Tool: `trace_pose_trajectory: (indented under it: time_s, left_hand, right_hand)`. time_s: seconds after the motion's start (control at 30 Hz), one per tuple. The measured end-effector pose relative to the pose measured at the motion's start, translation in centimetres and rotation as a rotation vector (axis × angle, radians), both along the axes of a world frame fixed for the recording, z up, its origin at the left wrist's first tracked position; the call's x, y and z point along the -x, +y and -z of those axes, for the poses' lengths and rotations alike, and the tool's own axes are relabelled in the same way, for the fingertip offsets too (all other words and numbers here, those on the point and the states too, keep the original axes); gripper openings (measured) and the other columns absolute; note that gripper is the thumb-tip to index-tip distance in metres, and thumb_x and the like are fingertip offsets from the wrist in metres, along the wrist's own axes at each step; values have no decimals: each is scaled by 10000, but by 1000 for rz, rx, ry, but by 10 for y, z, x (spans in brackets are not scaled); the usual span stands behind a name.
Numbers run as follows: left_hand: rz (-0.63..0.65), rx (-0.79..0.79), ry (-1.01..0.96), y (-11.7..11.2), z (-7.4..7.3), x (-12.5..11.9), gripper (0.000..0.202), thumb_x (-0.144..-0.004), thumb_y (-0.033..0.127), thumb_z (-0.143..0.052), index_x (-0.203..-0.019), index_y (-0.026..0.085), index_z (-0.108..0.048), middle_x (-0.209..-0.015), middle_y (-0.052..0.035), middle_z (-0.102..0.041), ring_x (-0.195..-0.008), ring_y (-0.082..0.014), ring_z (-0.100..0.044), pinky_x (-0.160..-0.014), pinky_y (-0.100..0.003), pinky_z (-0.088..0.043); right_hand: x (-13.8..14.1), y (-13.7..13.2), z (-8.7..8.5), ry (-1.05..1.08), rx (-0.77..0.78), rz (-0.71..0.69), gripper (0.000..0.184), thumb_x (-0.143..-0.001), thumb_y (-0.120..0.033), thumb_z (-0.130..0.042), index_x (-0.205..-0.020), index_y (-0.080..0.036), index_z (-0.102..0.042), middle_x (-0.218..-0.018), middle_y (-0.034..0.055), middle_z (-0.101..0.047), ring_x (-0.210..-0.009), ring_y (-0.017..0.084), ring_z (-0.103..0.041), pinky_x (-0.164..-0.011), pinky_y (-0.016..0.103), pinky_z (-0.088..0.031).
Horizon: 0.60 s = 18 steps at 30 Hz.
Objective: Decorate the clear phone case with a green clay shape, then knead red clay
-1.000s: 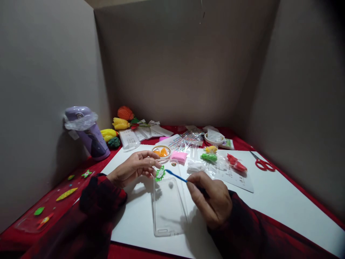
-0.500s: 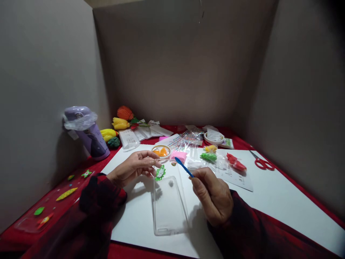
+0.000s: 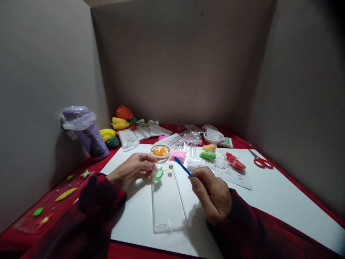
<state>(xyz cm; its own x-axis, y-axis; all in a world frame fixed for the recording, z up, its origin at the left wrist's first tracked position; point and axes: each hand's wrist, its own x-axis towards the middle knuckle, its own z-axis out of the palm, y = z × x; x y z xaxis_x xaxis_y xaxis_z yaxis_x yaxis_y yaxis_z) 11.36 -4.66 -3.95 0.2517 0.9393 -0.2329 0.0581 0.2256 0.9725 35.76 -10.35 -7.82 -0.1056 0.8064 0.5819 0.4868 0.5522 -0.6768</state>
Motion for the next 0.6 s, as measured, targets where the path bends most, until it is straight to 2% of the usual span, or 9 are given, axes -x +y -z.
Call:
trace_pose_trajectory:
  time_s: [0.1,0.23,0.33,0.47,0.6]
  left_hand:
    - [-9,12,79,0,2,-2,213,-718,141,-681,-911,99,-602,-610,-4,-612,-516,-102,-570,-483,-202,-446]
    - [-42,-50,210,1,3,-5,223,-722,194,-668,-912,92,-611,-610,6,-588,-489,-94,-533,-471,-219,-461]
    - [-21,-93,285,1,5,-5,231,-726,210,-642,-917,82,-620,-601,13,-575,-475,-96,-528,-470,-229,-462]
    - [33,-139,388,1,5,-6,225,-739,235,-614,-907,86,-623,-520,27,-558,-427,-91,-495,-417,-199,-376]
    - [18,-202,510,1,8,-7,192,-743,252,-589,-859,106,-630,-440,43,-525,-371,-92,-443,-384,-199,-306]
  right_hand:
    - [0,0,-1,1,-6,-12,224,-909,-373,-419,-805,-225,-550,-524,-36,-417,-467,119,-401,-467,239,-314]
    - [-1,1,-1,5,-32,-35,210,-908,-354,-430,-814,-216,-559,-525,-36,-436,-455,113,-396,-466,238,-313]
    - [-1,1,0,2,-33,-26,222,-908,-360,-430,-811,-214,-564,-523,-34,-434,-450,113,-395,-458,235,-311]
    - [-1,1,-1,-10,-29,-19,228,-908,-370,-425,-801,-217,-557,-514,-42,-421,-441,110,-384,-458,234,-303]
    - [1,0,-1,-6,-46,-2,225,-912,-358,-417,-796,-215,-546,-518,-38,-438,-440,111,-392,-458,233,-306]
